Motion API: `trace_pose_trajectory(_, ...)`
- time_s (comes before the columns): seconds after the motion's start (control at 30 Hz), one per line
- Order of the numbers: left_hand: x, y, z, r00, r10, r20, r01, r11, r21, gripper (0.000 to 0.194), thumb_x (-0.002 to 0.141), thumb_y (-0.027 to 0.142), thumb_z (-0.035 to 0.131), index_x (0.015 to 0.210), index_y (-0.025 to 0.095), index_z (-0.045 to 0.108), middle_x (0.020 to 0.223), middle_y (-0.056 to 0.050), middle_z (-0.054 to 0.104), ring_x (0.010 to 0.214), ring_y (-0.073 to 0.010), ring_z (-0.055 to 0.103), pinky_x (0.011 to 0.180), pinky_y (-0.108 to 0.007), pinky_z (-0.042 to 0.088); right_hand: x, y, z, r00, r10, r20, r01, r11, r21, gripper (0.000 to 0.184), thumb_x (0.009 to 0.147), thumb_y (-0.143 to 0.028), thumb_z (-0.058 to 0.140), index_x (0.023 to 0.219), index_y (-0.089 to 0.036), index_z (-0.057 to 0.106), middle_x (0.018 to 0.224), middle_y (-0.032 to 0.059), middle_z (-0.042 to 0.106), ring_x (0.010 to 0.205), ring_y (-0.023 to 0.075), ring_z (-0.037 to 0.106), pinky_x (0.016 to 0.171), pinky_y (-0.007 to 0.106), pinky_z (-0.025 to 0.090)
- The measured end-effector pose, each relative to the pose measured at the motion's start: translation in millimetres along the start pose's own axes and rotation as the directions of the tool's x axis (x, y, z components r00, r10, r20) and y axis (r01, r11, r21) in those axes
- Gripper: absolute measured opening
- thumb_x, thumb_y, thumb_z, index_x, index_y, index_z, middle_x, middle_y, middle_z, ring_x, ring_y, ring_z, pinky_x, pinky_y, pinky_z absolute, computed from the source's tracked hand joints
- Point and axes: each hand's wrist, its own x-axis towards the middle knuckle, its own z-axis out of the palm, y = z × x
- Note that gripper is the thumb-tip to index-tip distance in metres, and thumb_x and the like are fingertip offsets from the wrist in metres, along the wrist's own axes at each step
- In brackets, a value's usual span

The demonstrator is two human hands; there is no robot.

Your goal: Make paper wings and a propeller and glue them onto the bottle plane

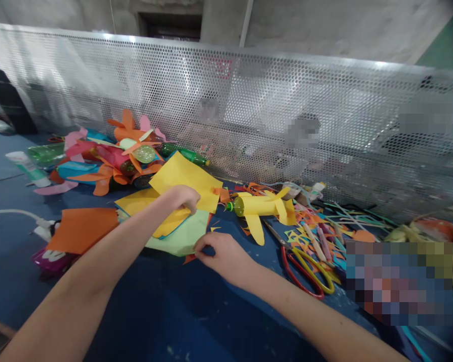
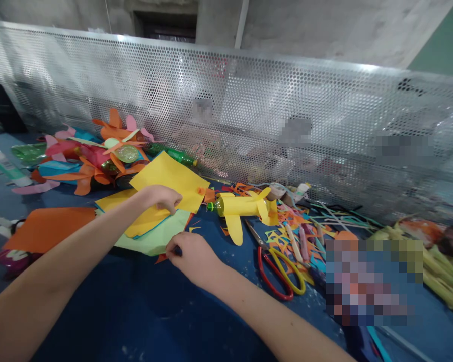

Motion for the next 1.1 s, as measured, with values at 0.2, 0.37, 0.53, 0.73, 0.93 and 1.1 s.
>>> trace_pose_trajectory(0.2, -1.6, 4.3, -2.6, 0.997, -0.054, 0.047, 0.052, 0.997, 0.054, 0.042, 0.061, 0.03, 0.06, 0.1, 0.014, 0.058, 0.075, -0.009, 0.065, 0.063, -0.0203, 0.057, 0.056, -0.028, 0.045, -14.3, -7.3, 1.8, 0.982, -0.153, -0.109, 0.143, 0.985, -0.094, 0.013, 0.08, -0.008, 0.053, 0.075, -0.019, 0.054, 0.083, 0.0014, 0.063, 0.086, 0.0159, 0.054, 0.079, 0.029, 0.043)
trace_pose_trajectory(0.37, 0.4, 2.4, -1.9, 0.998, -0.038, 0.055, 0.035, 0.997, 0.062, 0.037, 0.063, 0.029, 0.057, 0.097, 0.014, 0.059, 0.081, -0.009, 0.066, 0.064, -0.019, 0.058, 0.057, -0.027, 0.044, -46.8, -5.3, -1.3, 0.989, -0.143, -0.026, 0.138, 0.982, -0.132, 0.012, 0.087, -0.012, 0.044, 0.085, -0.019, 0.053, 0.089, 0.0054, 0.064, 0.093, 0.0188, 0.052, 0.079, 0.032, 0.046)
trace_pose_trajectory(0.53, 7.8, -0.7, 1.0, 0.999, 0.039, 0.021, -0.041, 0.998, 0.057, 0.038, 0.064, 0.035, 0.058, 0.096, 0.014, 0.059, 0.08, -0.009, 0.065, 0.063, -0.0196, 0.057, 0.055, -0.027, 0.043, -84.3, -2.7, -5.3, 0.988, -0.152, -0.038, 0.148, 0.986, -0.073, 0.025, 0.088, -0.009, 0.04, 0.108, -0.021, 0.05, 0.107, 0.0045, 0.063, 0.113, 0.0179, 0.045, 0.096, 0.034, 0.04)
trace_pose_trajectory(0.73, 9.6, 12.8, 2.1, 0.966, 0.22, -0.133, -0.211, 0.974, 0.078, 0.048, 0.07, 0.036, 0.056, 0.114, 0.019, 0.051, 0.103, -0.009, 0.062, 0.085, -0.0213, 0.057, 0.07, -0.027, 0.043, -113.6, -16.3, -16.9, 0.997, -0.082, -0.015, 0.083, 0.992, 0.097, 0.024, 0.087, -0.011, 0.041, 0.104, -0.023, 0.052, 0.097, 0.0028, 0.064, 0.092, 0.0141, 0.055, 0.083, 0.025, 0.047)
trace_pose_trajectory(0.93, 13.7, 25.1, 8.6, 0.927, 0.334, -0.173, -0.313, 0.939, 0.14, 0.057, 0.073, 0.044, 0.055, 0.125, 0.02, 0.048, 0.119, -0.011, 0.054, 0.103, -0.0235, 0.051, 0.086, -0.028, 0.039, -120.1, -21.4, -24.1, 0.995, 0.024, 0.097, -0.037, 0.991, 0.127, 0.022, 0.09, -0.02, 0.036, 0.085, -0.019, 0.057, 0.079, 0.0036, 0.063, 0.073, 0.0119, 0.059, 0.069, 0.02, 0.047)
trace_pose_trajectory(1.1, 12.4, 35.7, 11.9, 0.919, 0.36, -0.159, -0.327, 0.924, 0.199, 0.061, 0.066, 0.048, 0.063, 0.117, 0.016, 0.055, 0.116, -0.015, 0.055, 0.106, -0.0296, 0.047, 0.088, -0.034, 0.038, -117.4, -8.2, -18.4, 0.994, 0.002, 0.113, -0.022, 0.985, 0.171, 0.042, 0.096, -0.026, 0.024, 0.074, -0.019, 0.059, 0.073, 0.0023, 0.064, 0.071, 0.0108, 0.059, 0.071, 0.02, 0.043)
